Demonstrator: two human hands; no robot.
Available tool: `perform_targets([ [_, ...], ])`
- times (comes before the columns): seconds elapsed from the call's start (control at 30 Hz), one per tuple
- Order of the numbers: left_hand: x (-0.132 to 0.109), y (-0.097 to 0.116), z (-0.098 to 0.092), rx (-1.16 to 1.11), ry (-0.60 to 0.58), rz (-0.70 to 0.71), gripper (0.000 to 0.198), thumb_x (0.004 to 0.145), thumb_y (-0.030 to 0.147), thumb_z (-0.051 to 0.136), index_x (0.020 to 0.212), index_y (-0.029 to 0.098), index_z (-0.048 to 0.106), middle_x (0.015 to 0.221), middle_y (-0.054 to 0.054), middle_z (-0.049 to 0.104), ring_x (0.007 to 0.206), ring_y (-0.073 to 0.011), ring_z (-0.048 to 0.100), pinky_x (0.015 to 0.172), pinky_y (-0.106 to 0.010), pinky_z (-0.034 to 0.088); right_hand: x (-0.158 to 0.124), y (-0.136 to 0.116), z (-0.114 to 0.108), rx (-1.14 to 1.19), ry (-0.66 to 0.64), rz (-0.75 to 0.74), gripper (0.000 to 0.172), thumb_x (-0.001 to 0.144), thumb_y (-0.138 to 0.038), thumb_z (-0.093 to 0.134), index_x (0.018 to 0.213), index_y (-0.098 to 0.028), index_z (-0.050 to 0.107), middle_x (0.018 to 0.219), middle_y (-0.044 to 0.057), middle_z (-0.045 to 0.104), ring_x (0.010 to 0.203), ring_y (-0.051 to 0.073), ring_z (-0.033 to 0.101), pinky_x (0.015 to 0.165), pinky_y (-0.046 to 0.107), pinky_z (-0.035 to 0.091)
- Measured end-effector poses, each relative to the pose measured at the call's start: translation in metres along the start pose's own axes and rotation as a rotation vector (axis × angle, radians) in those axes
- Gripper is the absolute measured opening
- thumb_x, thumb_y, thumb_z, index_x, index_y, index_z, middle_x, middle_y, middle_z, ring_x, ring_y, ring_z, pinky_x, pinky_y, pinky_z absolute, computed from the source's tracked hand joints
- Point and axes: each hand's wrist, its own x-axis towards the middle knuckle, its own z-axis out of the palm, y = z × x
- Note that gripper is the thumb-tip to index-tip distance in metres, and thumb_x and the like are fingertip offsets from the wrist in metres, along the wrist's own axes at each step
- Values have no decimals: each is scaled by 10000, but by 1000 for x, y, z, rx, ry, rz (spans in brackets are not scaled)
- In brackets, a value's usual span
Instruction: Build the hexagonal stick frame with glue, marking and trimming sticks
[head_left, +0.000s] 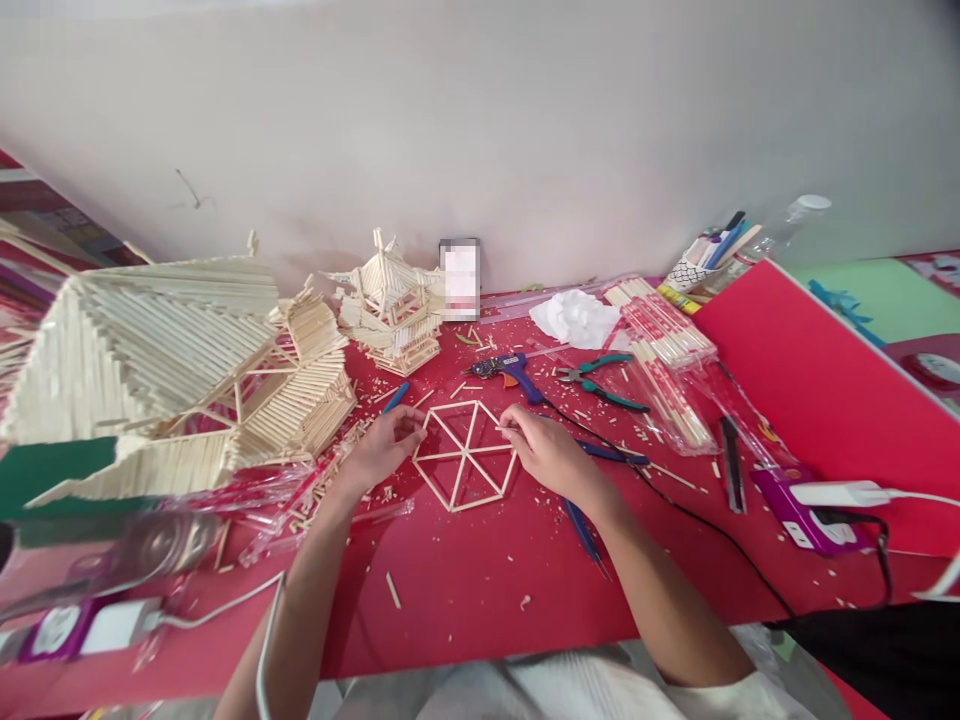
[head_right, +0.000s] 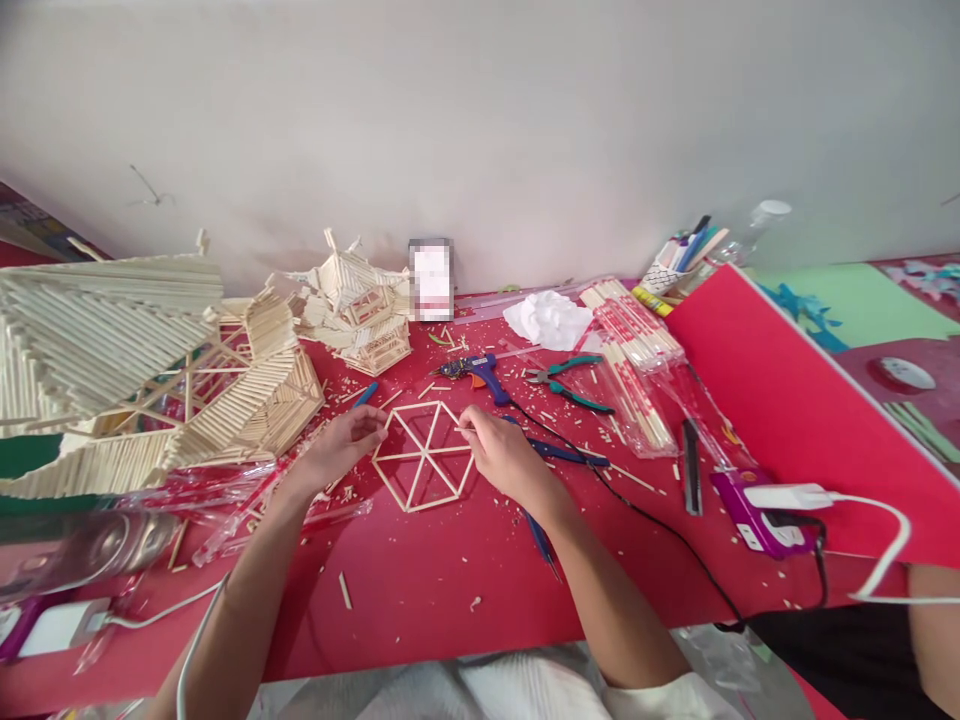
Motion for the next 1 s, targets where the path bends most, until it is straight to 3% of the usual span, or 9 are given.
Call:
perform_targets([
  [0.23,-12,-7,6,278,4,112,236,951,347,570,1146,224,623,1004,-48,743,921,-212,719,852,-357,568,-5,2,-3,-194,-38,2,102,1052,-171,474,1000,-223,545,929,60,703,832,220,659,699,300,382],
  [0.33,-16,-7,2,401,-16,259,354,984,413,590,1280,218,608,1230,-93,706,1138,-244,682,1014,-410,544,-5,2,-4,-211,-22,-7,101,1040,-151,494,985,-222,540,941,59,698,866,221,652,718,300,392],
  [0.47,-19,-5,-3,556,-162,363,601,963,532,642,1479,252,513,1499,-107,569,1403,-286,519,1182,-479,431,-4,0,-3,-220,-64,-13,112,1039,-138,499,973,-217,544,948,59,702,877,216,649,729,300,400],
  [0.7,-18,-6,-5,615,-244,369,717,951,628,593,1559,277,447,1582,-114,484,1454,-311,456,1205,-506,405,-4,-3,3,-228,-147,-10,127,1039,-118,492,982,-208,561,943,59,714,858,209,658,723,304,404],
  [1.0,-18,-8,-5,632,-234,421,687,968,613,579,1562,290,453,1613,-114,438,1462,-326,446,1202,-507,414,-3,-7,5,-153,-68,-85,126,1016,-123,562,925,-206,585,919,44,682,851,196,633,771,302,425],
])
